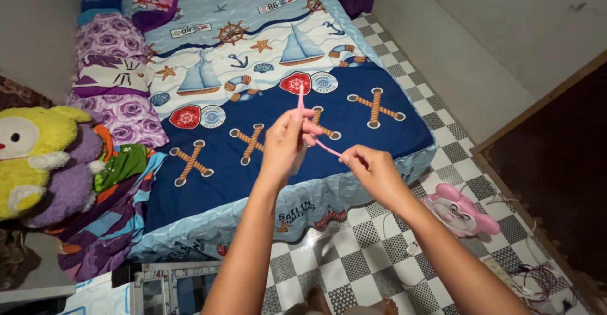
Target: The recorder is untangling, winding, and organizing phone charger cables and power adapters in a bedroom.
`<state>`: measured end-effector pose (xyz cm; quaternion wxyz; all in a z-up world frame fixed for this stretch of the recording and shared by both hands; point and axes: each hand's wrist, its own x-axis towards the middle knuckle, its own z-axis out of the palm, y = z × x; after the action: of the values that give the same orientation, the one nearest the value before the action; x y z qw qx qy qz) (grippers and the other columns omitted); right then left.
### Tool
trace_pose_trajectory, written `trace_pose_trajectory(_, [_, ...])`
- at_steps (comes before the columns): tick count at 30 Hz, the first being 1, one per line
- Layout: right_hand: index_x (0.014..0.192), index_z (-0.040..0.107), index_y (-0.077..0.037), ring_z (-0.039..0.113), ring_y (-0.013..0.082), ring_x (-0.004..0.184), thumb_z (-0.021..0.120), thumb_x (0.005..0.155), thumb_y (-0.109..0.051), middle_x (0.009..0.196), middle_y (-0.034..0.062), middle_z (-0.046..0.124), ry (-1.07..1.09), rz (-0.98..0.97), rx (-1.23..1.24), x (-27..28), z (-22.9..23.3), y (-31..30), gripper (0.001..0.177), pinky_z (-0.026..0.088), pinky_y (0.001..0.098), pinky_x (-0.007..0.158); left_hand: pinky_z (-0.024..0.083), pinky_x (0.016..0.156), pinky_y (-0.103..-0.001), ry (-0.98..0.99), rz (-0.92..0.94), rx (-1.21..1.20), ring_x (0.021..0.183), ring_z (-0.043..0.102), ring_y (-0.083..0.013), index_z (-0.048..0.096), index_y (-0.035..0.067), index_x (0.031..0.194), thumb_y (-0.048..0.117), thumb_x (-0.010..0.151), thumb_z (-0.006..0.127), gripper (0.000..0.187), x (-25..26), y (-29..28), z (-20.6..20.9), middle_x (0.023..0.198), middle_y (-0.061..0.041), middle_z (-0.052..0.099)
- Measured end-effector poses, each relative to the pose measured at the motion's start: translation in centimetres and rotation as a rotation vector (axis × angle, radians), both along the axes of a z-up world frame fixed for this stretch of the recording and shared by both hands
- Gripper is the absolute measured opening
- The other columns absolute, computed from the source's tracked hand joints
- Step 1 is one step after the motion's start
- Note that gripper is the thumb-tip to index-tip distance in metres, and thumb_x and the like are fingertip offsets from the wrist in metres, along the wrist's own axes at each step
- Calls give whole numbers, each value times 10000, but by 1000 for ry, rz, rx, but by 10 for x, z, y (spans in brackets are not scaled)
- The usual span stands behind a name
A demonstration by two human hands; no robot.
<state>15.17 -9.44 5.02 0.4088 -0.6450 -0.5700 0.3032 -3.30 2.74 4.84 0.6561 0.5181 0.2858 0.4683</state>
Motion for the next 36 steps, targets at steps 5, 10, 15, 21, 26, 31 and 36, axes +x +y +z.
trace_pose_trajectory(5, [955,718,-40,624,193,587,663,956,-187,745,81,679,-252,-24,215,-7,49,-8,158,467,346,540,464,628,-190,139,-76,174,742,606,-44,691,25,1171,265,1093,481,329,14,-1,-10,927,-49,764])
trace_pose_trajectory(10, [957,724,-57,694,282,788,671,945,-177,915,82,707,-415,22,313,10,61,0,131,521,373,674,554,750,-234,236,-255,328,821,681,-72,723,13,1097,255,1083,505,326,25,-3,-16,930,-37,741])
trace_pose_trajectory(15, [937,706,-58,634,223,1184,697,944,-175,1375,125,589,-208,211,445,37,64,12,118,541,329,893,444,648,-213,277,-503,176,719,555,-54,695,42,1145,347,1095,451,395,24,-8,2,813,12,666])
trace_pose_trajectory(21, [989,722,-20,652,127,923,658,1014,-178,990,78,687,162,217,97,70,27,27,172,528,303,829,452,688,-208,221,-603,168,757,556,-50,677,51,1101,354,1104,426,394,27,-11,3,811,43,613])
trace_pose_trajectory(26, [982,667,-30,678,116,829,626,1020,-204,907,48,703,385,232,38,73,13,32,183,578,274,776,463,722,-205,195,-543,76,785,567,-44,662,61,1065,344,1103,429,368,27,-10,-13,846,33,636])
trace_pose_trajectory(31, [1049,606,-54,635,98,796,651,1013,-194,897,35,666,512,193,52,66,8,35,151,536,258,706,435,670,-201,198,-471,-20,756,555,-48,663,78,1037,331,1095,455,332,30,-11,-23,827,41,617])
trace_pose_trajectory(36, [1100,644,-47,635,86,795,666,980,-168,924,25,679,474,209,65,59,20,34,172,555,248,720,403,631,-204,155,-333,-82,693,510,-59,657,79,1010,305,1080,477,297,34,-9,-28,785,44,589])
